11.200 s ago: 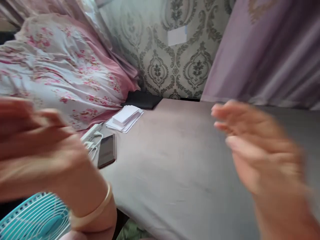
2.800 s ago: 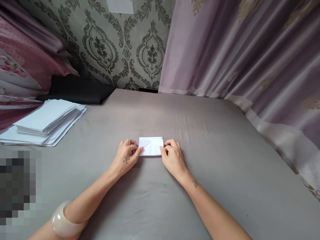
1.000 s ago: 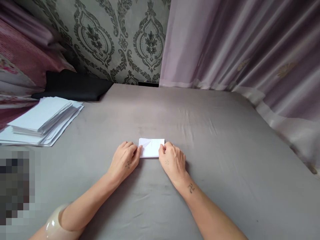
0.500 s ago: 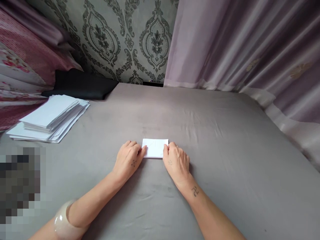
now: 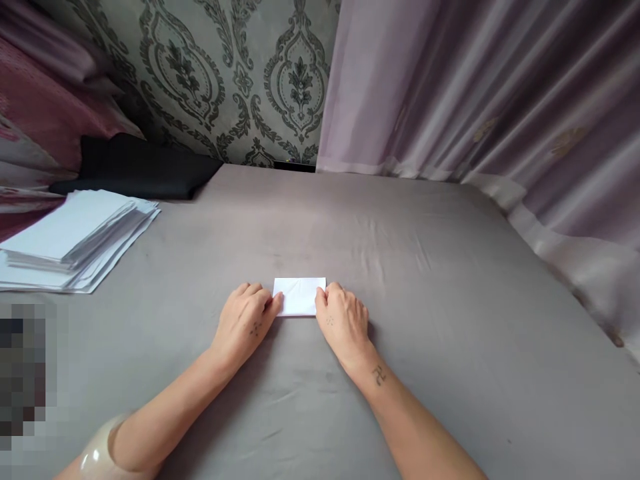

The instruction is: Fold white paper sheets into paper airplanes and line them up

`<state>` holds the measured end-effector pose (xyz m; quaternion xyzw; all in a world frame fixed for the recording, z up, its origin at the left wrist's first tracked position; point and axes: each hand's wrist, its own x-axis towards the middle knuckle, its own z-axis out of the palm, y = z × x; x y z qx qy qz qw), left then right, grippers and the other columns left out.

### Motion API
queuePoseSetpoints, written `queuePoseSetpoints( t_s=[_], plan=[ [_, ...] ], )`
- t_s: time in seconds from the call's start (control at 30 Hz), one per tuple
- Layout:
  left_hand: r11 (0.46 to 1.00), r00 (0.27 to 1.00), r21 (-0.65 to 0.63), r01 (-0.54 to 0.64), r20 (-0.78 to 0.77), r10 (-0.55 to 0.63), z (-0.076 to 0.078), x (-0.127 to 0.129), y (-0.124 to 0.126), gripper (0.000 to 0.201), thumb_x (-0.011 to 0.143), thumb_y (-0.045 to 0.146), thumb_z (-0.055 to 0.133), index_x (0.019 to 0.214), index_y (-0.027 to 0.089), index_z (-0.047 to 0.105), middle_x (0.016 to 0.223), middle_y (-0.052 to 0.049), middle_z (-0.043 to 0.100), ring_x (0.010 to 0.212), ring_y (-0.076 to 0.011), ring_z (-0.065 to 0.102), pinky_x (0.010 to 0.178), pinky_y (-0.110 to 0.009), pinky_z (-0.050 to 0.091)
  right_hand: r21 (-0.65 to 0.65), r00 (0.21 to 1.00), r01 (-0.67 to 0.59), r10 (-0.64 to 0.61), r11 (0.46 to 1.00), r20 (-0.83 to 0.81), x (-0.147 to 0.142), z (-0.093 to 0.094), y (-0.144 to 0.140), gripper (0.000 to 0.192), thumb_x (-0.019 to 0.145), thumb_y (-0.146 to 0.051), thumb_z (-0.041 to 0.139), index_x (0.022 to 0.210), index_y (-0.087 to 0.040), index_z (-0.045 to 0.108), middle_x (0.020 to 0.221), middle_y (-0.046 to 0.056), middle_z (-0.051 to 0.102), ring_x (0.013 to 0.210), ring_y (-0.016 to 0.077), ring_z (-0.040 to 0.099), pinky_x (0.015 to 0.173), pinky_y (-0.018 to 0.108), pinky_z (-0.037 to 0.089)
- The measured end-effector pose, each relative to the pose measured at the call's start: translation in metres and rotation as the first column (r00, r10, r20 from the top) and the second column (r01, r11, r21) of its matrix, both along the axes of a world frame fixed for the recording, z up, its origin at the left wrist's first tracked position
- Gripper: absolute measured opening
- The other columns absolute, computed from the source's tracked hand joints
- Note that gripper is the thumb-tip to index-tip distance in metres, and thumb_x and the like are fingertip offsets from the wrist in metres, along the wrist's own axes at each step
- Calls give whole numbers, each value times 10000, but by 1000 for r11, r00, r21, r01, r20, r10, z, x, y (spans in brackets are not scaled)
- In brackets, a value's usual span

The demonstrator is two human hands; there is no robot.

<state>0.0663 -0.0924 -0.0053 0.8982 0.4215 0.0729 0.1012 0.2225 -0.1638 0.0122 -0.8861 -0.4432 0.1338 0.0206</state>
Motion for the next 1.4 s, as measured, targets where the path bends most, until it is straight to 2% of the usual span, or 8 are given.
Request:
queuePoseSetpoints(
  t_s=[0.5,0.7,0.8,0.87,1.0,1.1,1.23,1.4],
  plan=[
    [1000,999,-6,-14,-34,14,4,1,0,409,972,328,381,621,177,529,683,-60,562,675,-199,467,654,-332,307,-20,999,-18,18,1000,35,-4,3,-1,279,971,-368,370,931,-208,595,874,78,712,847,247,672,606,292,345],
    [999,999,23,-46,4,46,2,0,0,330,950,345,424,699,173,554,743,-74,566,735,-222,488,686,-340,350,134,992,-38,21,990,128,-6,-6,-8,231,957,-361,420,919,-194,574,885,69,680,817,235,658,585,295,370],
    [998,998,62,-20,67,15,0,1,0,186,929,281,457,926,147,585,935,-107,586,846,-245,495,731,-349,382,310,980,-125,68,943,187,-1,-16,-10,193,922,-336,498,998,-174,571,996,100,640,911,240,617,647,300,427],
    [992,990,90,83,109,-93,-1,1,2,216,929,185,422,1098,155,553,1098,-111,578,958,-258,489,779,-362,393,408,960,-263,195,874,202,3,-21,-9,195,917,-240,498,1082,-166,570,1086,109,611,977,228,579,761,306,454],
    [952,941,63,299,142,-305,-4,2,9,306,937,82,327,1079,181,580,1106,-78,602,962,-222,518,815,-347,413,449,878,-471,451,759,159,9,-24,-5,295,916,-83,403,1092,-195,612,1054,77,620,977,201,538,858,305,455],
    [957,929,-4,291,239,-281,-4,1,13,295,931,94,357,1012,177,628,1018,-71,629,894,-202,547,787,-310,444,437,858,-497,501,750,114,12,-20,-5,329,902,-55,389,1042,-197,650,1019,72,628,959,192,536,858,293,458],
    [977,928,-65,205,331,-173,-6,1,12,263,912,128,426,934,192,680,966,-55,658,891,-207,578,787,-302,464,397,844,-524,523,754,120,9,-9,-17,441,857,-26,372,1207,-181,592,1105,73,645,995,187,555,930,310,427],
    [982,930,-49,180,332,-154,-8,1,4,264,912,158,445,967,192,701,1009,-55,677,934,-217,594,858,-323,463,277,794,-607,558,745,240,-11,0,-37,472,881,-129,381,1335,-168,506,1303,130,569,1159,221,527,1118,418,226]
  ],
)
